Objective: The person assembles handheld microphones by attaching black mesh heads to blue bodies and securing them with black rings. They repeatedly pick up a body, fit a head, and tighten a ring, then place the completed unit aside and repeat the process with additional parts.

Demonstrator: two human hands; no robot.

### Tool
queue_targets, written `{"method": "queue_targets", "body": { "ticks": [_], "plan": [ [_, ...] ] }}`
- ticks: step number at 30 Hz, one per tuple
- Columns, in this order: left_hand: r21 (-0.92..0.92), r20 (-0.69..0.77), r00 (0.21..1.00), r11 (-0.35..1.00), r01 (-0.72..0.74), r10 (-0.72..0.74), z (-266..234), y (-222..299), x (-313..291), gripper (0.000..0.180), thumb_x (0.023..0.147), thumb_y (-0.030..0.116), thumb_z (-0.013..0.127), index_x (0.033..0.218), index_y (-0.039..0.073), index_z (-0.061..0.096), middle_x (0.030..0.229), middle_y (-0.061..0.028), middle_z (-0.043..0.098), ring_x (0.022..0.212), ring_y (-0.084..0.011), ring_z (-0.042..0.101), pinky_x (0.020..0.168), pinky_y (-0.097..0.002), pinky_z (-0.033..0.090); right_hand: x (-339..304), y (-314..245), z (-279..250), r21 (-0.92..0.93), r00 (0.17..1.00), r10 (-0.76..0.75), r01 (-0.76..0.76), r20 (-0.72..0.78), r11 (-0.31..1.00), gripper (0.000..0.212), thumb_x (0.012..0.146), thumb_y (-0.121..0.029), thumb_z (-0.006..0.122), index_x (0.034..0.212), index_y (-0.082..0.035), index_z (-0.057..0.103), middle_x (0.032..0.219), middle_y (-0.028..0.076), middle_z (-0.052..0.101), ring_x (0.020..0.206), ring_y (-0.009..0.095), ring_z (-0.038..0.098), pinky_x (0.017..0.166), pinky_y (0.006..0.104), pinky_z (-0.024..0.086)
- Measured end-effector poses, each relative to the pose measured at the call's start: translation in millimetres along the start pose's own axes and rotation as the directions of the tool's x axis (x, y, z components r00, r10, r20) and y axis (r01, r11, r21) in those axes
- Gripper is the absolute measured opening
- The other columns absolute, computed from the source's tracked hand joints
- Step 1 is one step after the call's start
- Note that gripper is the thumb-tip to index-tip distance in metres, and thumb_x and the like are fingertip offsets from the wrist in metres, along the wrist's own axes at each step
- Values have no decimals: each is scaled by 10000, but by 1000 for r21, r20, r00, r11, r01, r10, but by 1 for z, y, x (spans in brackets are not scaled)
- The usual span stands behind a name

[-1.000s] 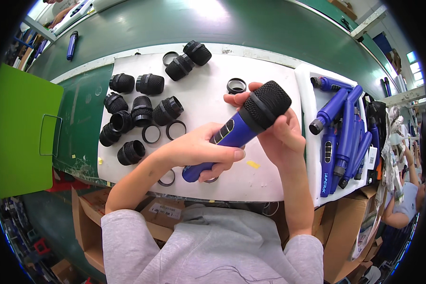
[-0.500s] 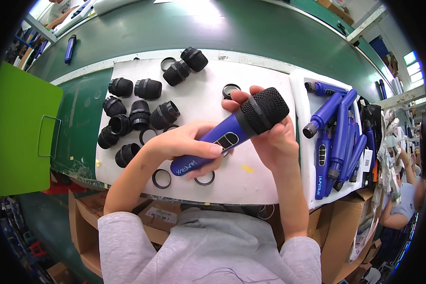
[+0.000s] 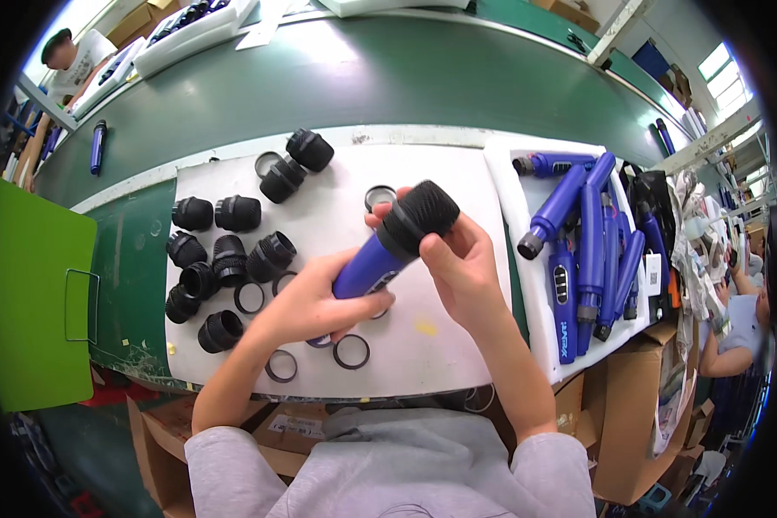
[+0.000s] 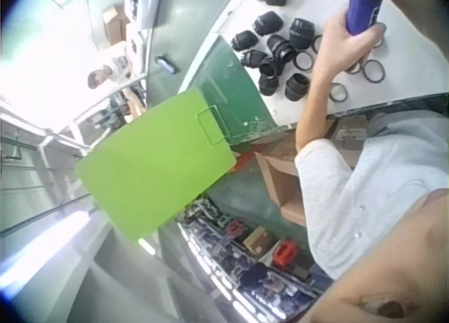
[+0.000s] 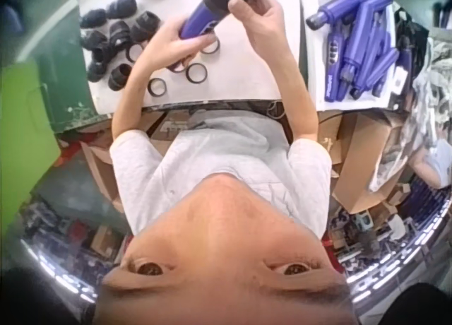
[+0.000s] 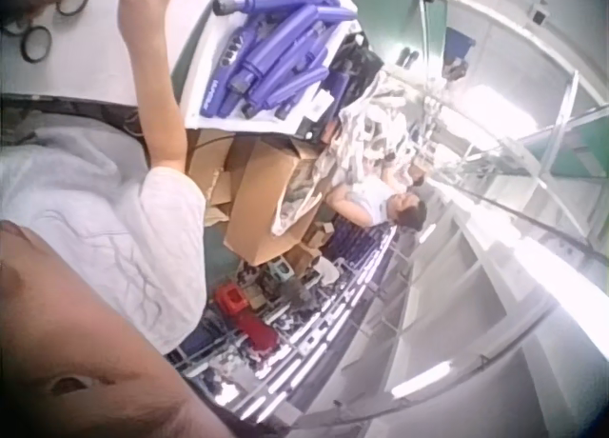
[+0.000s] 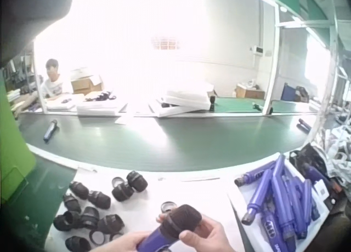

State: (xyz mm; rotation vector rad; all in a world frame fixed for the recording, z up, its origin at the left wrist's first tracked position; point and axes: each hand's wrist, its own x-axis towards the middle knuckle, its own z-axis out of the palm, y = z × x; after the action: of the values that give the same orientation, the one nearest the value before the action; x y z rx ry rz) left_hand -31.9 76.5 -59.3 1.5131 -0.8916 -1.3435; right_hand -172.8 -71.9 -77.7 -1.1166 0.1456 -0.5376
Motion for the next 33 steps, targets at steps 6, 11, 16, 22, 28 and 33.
{"method": "queue_targets", "body": {
  "ticks": [6, 11, 16, 22, 28, 33],
  "plan": [
    [-281, 336, 929, 958, -60, 157, -19, -4, 0, 417, 887, 230, 676, 1200, -27, 580, 723, -18, 605, 546, -91, 584, 525, -248, 447, -4, -7, 2, 321, 997, -7, -17, 75, 947, 734, 855, -305, 796, 1405, 31, 445, 1344, 240, 568, 1256, 375, 575, 1093, 503, 433],
    [-426, 583, 788, 900, 89, 198, -16, -19, 5, 429, 877, 309, 731, 1015, -46, 534, 569, -50, 545, 430, -115, 536, 400, -268, 421, -7, -4, 5, 321, 981, -4, -60, 195, 945, 829, 814, -397, 813, 1418, 24, 433, 1349, 219, 569, 1282, 390, 546, 1107, 517, 409],
    [-360, 409, 912, 920, 154, 7, -9, -10, -1, 272, 912, 238, 673, 985, 16, 535, 578, 0, 525, 419, -90, 511, 414, -241, 404, -3, -7, -4, 60, 997, -18, 13, 78, 998, 824, 835, -481, 773, 1408, 21, 460, 1280, 203, 619, 1268, 339, 558, 1086, 462, 418],
    [-19, 46, 999, 1000, 20, -19, 1, 0, 3, 363, 857, 290, 730, 1024, 10, 571, 658, -17, 573, 457, -94, 534, 434, -261, 418, -3, -1, 1, -143, 992, -81, 67, -93, 987, 722, 901, -413, 726, 1368, 79, 479, 1263, 226, 622, 1214, 283, 589, 1079, 430, 414],
    [192, -97, 985, 974, -121, 141, 6, -8, 1, 422, 842, 310, 745, 1094, 11, 587, 712, -39, 595, 621, -85, 579, 551, -269, 460, -2, 1, -3, -86, 985, -171, 170, -8, 982, 690, 922, -373, 714, 1377, 82, 465, 1269, 212, 631, 1210, 270, 599, 1087, 417, 420],
    [-264, 245, 967, 964, -6, 74, -5, -12, 0, 397, 840, 255, 744, 1080, -9, 570, 702, -25, 572, 510, -108, 567, 486, -264, 450, -1, -5, -1, 169, 988, -96, 75, 121, 983, 737, 910, -426, 707, 1412, 43, 440, 1346, 236, 569, 1300, 354, 529, 1113, 492, 376]
  ]
}}
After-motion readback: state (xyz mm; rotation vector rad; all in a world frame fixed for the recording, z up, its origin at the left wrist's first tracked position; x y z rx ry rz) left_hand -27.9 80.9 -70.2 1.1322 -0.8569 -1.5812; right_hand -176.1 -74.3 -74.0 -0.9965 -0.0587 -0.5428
